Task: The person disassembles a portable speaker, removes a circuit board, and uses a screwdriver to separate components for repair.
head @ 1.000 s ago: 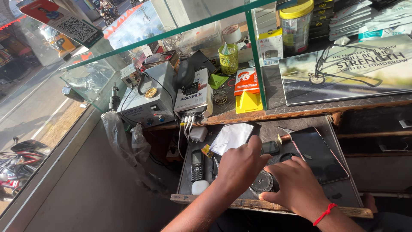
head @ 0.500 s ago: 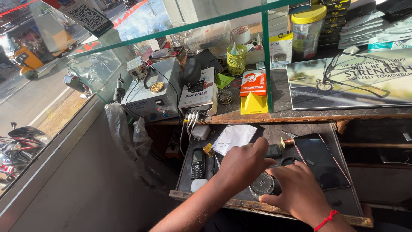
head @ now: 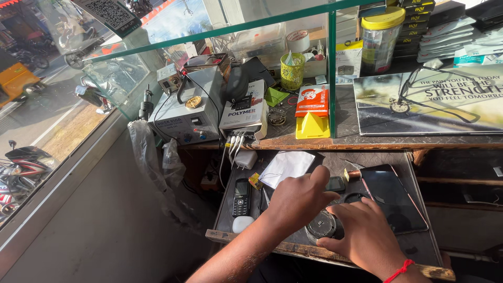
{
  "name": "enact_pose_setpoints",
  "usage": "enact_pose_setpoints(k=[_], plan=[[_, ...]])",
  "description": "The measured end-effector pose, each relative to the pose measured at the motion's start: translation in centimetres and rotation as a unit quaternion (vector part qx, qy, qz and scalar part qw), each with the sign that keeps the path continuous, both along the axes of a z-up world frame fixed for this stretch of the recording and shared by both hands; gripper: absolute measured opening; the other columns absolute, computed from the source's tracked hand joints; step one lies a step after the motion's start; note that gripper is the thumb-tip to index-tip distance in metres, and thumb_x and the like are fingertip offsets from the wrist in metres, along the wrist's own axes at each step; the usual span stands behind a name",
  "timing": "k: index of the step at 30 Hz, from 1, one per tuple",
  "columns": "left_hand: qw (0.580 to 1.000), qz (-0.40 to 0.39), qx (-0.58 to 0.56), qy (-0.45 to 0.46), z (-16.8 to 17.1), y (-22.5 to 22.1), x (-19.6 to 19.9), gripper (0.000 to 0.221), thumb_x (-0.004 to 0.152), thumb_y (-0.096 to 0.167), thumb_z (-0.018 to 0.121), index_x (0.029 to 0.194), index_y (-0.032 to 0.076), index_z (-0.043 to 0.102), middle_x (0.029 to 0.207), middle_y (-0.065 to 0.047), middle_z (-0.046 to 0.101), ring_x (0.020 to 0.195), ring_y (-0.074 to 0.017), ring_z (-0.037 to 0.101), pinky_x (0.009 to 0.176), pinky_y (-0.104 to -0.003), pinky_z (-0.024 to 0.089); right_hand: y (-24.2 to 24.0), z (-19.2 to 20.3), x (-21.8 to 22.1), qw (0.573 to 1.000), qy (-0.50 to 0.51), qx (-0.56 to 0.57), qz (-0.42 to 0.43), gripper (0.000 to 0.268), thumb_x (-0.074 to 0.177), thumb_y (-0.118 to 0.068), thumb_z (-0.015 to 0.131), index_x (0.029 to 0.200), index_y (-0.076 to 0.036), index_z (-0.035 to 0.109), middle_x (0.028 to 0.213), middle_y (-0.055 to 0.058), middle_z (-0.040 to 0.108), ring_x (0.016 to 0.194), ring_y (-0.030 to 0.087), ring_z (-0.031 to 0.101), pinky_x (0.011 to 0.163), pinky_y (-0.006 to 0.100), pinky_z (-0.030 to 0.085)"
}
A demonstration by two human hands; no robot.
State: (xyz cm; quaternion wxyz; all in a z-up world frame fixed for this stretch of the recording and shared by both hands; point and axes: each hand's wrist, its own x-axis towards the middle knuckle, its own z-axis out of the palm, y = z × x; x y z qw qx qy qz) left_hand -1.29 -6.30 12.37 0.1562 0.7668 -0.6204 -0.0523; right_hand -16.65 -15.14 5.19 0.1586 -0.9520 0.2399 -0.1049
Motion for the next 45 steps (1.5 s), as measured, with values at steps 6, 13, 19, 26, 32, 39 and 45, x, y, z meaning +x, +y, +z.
enact_pose_setpoints(k=[6, 13, 19, 26, 32, 39, 45], plan=[[0.999, -0.003, -0.022, 0.036, -0.4, 0.1, 0.4, 0.038, 0.094, 0.034, 0.077, 0.109, 0.007, 0.055, 0.083, -0.016, 0.073, 0.087, -0.0372, 0.072, 0.072, -0.048, 0.054, -0.4, -1.4, -0.3, 0.996, -0.081, -0.022, 0.024, 0.080, 0.064, -0.056, 0.084, 0.127, -0.011, 0.064, 0.109, 0.006, 0.071, 0.111, 0.029, 0.063, 0.108, 0.054, 0.034], [0.974, -0.128, -0.127, 0.134, -0.3, 1.0, 0.4, 0.031, 0.095, 0.021, 0.070, 0.116, 0.007, 0.053, 0.098, -0.014, 0.074, 0.096, -0.0364, 0.073, 0.078, -0.045, 0.057, -0.4, -1.6, -0.1, 0.998, -0.063, -0.018, 0.014, 0.082, 0.062, -0.057, 0.085, 0.125, -0.009, 0.063, 0.110, 0.006, 0.071, 0.112, 0.029, 0.064, 0.110, 0.054, 0.033], [0.950, -0.124, -0.253, 0.131, -1.3, 1.6, 0.2, 0.047, 0.081, 0.010, 0.074, 0.121, 0.004, 0.050, 0.115, -0.026, 0.066, 0.089, -0.0458, 0.069, 0.069, -0.048, 0.055, -0.3, -0.9, -0.2, 0.998, -0.065, -0.006, 0.021, 0.081, 0.064, -0.057, 0.084, 0.126, -0.009, 0.063, 0.111, 0.007, 0.071, 0.111, 0.029, 0.065, 0.109, 0.054, 0.034], [0.903, 0.097, -0.327, 0.262, -4.9, 2.2, 1.9, 0.037, 0.096, 0.009, 0.067, 0.126, 0.004, 0.044, 0.080, -0.011, 0.074, 0.070, -0.0221, 0.076, 0.058, -0.032, 0.056, 0.1, -0.6, 0.0, 1.000, -0.015, -0.005, 0.006, 0.088, 0.064, -0.057, 0.087, 0.131, -0.008, 0.060, 0.124, 0.009, 0.068, 0.122, 0.030, 0.060, 0.112, 0.052, 0.032], [0.789, 0.169, -0.322, 0.495, -8.7, 6.3, 1.6, 0.043, 0.090, -0.008, 0.054, 0.131, 0.004, 0.051, 0.105, -0.015, 0.072, 0.069, -0.0142, 0.061, 0.058, -0.030, 0.050, 0.0, -0.9, 0.9, 0.996, -0.080, -0.008, 0.045, 0.100, 0.060, -0.053, 0.092, 0.138, -0.001, 0.056, 0.128, 0.015, 0.064, 0.121, 0.033, 0.057, 0.109, 0.051, 0.033], [0.933, 0.028, -0.155, 0.324, -9.8, 6.7, 0.4, 0.094, 0.062, 0.014, 0.088, 0.144, 0.010, 0.043, 0.129, -0.017, 0.070, 0.100, -0.0410, 0.069, 0.082, -0.044, 0.055, 0.6, 0.1, 2.3, 0.998, -0.022, 0.035, 0.037, 0.081, 0.062, -0.036, 0.089, 0.132, -0.007, 0.061, 0.129, 0.012, 0.064, 0.116, 0.032, 0.061, 0.100, 0.041, 0.047], [0.933, 0.071, -0.146, 0.321, -10.4, 5.2, -0.5, 0.077, 0.069, 0.019, 0.090, 0.139, 0.014, 0.056, 0.110, -0.014, 0.077, 0.105, -0.0367, 0.072, 0.086, -0.043, 0.057, 0.6, 1.5, 2.5, 0.998, -0.022, 0.060, 0.023, 0.083, 0.064, -0.041, 0.088, 0.134, -0.004, 0.060, 0.131, 0.016, 0.065, 0.111, 0.034, 0.066, 0.093, 0.041, 0.054]])
